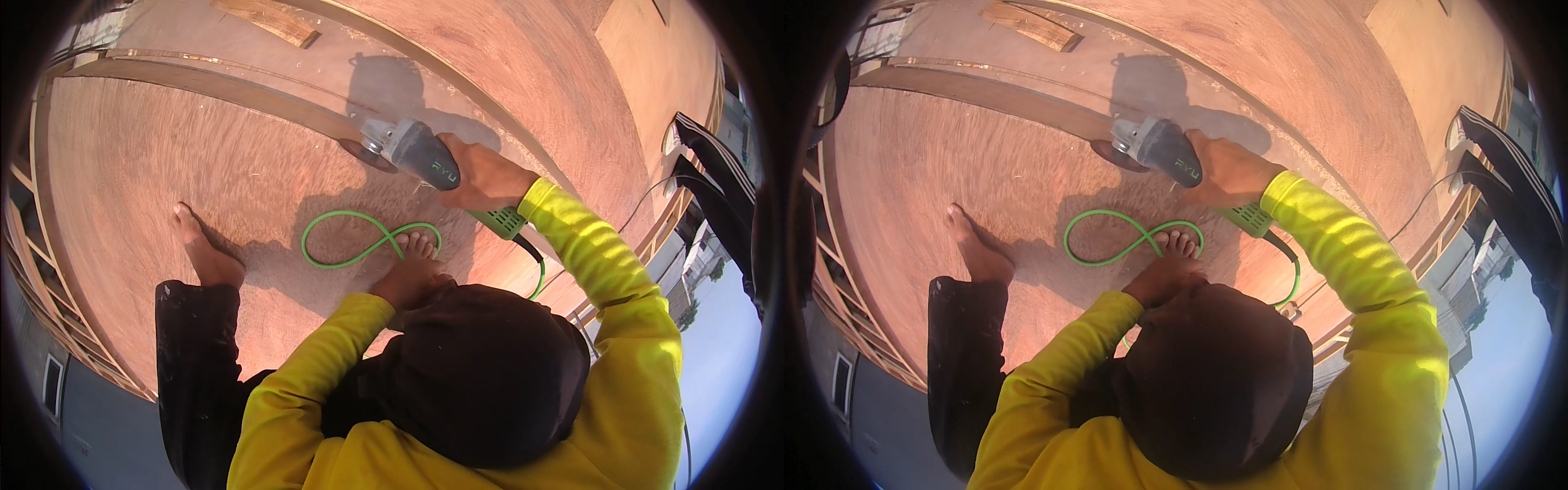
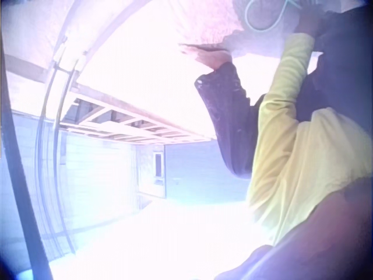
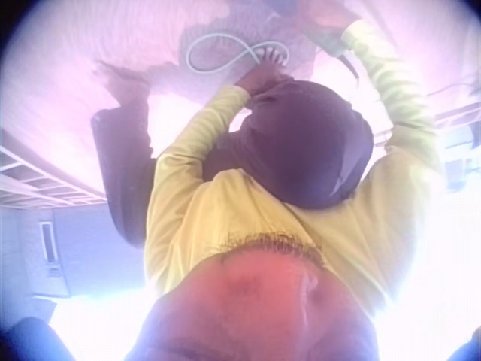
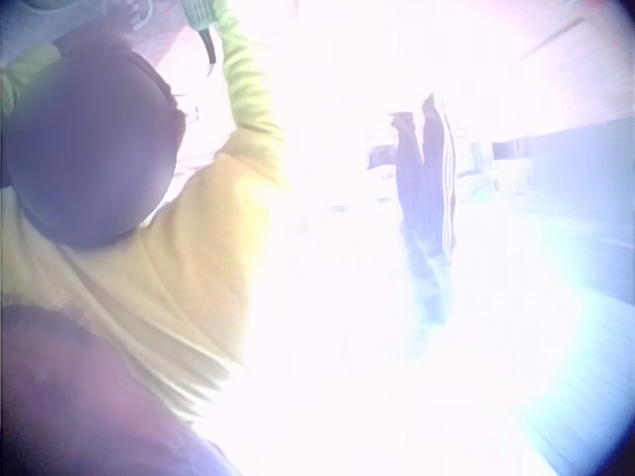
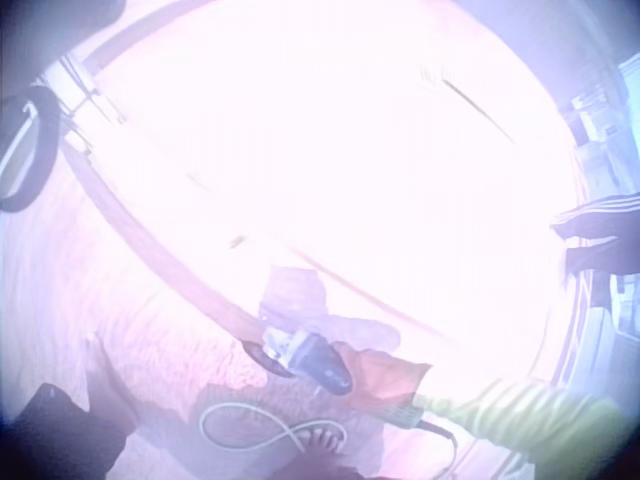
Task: The person uses an angle grinder to cut a large sheet of plywood on a wooden frame, then switches to a hand saw to continue cutting along the same line. The person moves around the sheet to adjust position and tool handling.
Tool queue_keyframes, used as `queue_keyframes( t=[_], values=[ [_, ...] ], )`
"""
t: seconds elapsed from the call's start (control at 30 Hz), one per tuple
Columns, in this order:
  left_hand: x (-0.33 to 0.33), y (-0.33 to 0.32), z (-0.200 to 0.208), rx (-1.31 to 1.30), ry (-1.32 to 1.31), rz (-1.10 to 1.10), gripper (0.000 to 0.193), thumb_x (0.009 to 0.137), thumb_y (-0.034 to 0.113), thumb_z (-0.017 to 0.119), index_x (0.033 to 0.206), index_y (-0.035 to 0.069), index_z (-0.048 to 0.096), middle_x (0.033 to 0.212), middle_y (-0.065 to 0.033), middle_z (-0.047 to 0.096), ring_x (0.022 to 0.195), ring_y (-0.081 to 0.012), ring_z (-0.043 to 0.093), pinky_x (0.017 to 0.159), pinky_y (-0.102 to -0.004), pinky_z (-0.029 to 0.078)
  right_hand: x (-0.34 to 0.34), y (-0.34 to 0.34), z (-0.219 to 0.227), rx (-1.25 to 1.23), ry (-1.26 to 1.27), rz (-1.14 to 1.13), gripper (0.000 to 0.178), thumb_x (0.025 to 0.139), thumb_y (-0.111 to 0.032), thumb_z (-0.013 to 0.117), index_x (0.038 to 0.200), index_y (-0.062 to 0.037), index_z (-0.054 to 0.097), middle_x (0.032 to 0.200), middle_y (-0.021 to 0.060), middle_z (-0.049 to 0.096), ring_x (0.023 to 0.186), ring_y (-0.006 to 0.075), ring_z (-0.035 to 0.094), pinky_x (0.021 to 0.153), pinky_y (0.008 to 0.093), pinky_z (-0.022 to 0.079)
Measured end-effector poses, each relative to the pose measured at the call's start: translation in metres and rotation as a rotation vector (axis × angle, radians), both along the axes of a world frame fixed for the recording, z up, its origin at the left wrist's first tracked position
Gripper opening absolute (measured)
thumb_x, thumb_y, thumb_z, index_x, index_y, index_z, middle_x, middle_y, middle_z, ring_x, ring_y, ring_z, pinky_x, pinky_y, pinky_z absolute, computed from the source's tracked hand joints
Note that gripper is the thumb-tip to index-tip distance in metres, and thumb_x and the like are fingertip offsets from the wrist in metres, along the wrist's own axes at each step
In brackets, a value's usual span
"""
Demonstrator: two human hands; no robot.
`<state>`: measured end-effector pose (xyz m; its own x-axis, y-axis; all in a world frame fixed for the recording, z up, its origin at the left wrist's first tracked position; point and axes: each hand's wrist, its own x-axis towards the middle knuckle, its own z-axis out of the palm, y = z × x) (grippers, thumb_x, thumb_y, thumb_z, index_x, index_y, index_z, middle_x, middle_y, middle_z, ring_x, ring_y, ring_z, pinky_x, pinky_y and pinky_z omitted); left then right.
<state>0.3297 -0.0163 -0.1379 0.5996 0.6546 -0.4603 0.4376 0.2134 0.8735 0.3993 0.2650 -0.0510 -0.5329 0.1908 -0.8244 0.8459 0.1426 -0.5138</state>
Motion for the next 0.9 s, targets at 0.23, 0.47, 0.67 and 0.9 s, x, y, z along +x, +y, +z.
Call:
queue_keyframes(
  t=[0.23,0.47,0.67,0.9],
  values=[
    [-0.002,-0.003,-0.006,-0.06,-0.025,-0.077,0.062,0.098,0.05,0.045,0.114,-0.005,0.068,0.148,-0.0387,0.042,0.146,-0.056,0.024,0.122,-0.0601,0.007,0.028,-0.006,0.014,-0.075,-0.146,-0.036,0.085,0.076,-0.021,0.077,0.146,0.0032,0.035,0.106,0.0316,0.068,0.099,0.0419,0.069,0.087,0.0445,0.055],
    [-0.003,-0.001,0.004,0.047,0.011,0.014,0.036,0.095,0.037,0.051,0.094,0.005,0.066,0.131,-0.0316,0.046,0.136,-0.0475,0.029,0.114,-0.0581,0.014,0.023,-0.011,0.003,-0.051,-0.025,-0.124,0.083,0.076,-0.021,0.076,0.145,0.0044,0.037,0.105,0.0309,0.068,0.1,0.0415,0.069,0.088,0.0446,0.054],
    [-0.003,0.002,0.008,-0.114,-0.128,0.106,0.05,0.095,0.045,0.049,0.096,-0.002,0.067,0.15,-0.0411,0.034,0.148,-0.0554,0.012,0.123,-0.0582,0.0,-0.024,0.003,-0.018,0.046,0.127,-0.049,0.082,0.075,-0.021,0.075,0.143,0.0063,0.038,0.104,0.031,0.068,0.099,0.0423,0.068,0.086,0.0454,0.054],
    [-0.003,0.003,0.0,-0.138,-0.101,0.021,0.046,0.095,0.043,0.049,0.093,0.0,0.067,0.149,-0.0414,0.035,0.148,-0.0553,0.012,0.123,-0.0592,-0.002,-0.045,0.006,-0.013,0.025,0.119,-0.018,0.073,0.078,-0.032,0.075,0.132,0.0084,0.045,0.107,0.0287,0.067,0.103,0.042,0.067,0.089,0.0472,0.053]
  ],
)
